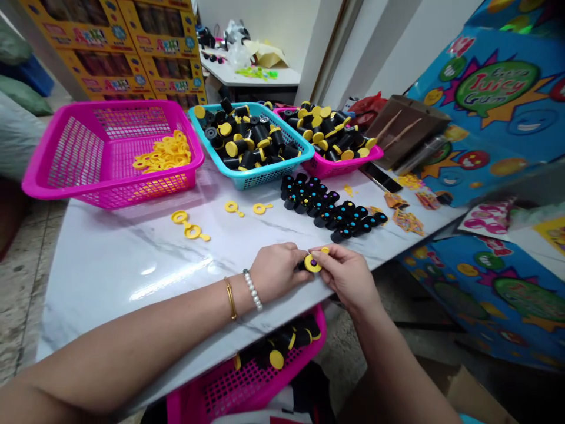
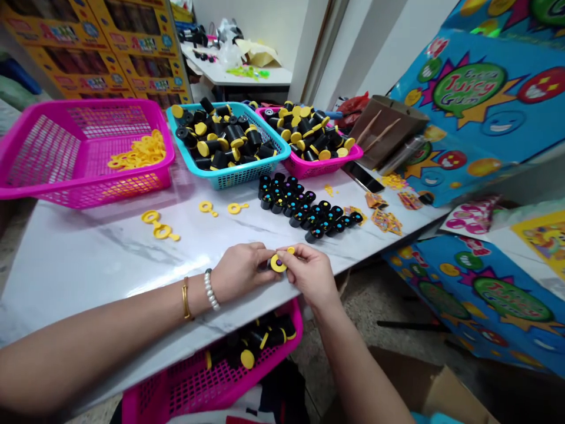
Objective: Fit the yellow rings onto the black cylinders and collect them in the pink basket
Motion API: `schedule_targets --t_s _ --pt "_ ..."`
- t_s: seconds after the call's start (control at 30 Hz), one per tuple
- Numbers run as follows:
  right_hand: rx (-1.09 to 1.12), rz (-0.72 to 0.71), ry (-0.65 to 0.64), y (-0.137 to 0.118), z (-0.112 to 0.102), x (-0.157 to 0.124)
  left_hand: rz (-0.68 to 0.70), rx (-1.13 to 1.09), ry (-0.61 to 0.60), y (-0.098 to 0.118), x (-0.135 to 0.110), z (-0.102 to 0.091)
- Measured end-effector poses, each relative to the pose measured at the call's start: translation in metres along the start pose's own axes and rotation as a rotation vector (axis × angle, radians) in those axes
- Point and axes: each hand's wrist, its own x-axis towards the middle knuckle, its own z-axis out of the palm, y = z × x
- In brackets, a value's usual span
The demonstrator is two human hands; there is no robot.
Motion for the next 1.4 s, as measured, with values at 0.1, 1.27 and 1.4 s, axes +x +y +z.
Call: schedule_targets --t_s 0.1,1.27,1.4 --pt "-0.005 0.002 -0.018 0.001 -0.001 0.0 -0.038 -0.13 -0.054 0.004 0.0 -0.007" --pt "-0.304 0.119 -0.426 -0.025 -0.009 0.009 -0.683 -1.215 -0.316 0.012 0.01 -0.01" --pt "-0.288 0.118 -0.453 -0.024 -0.009 -0.003 -0.685 -1.404 -0.4 0.008 0.01 -0.018"
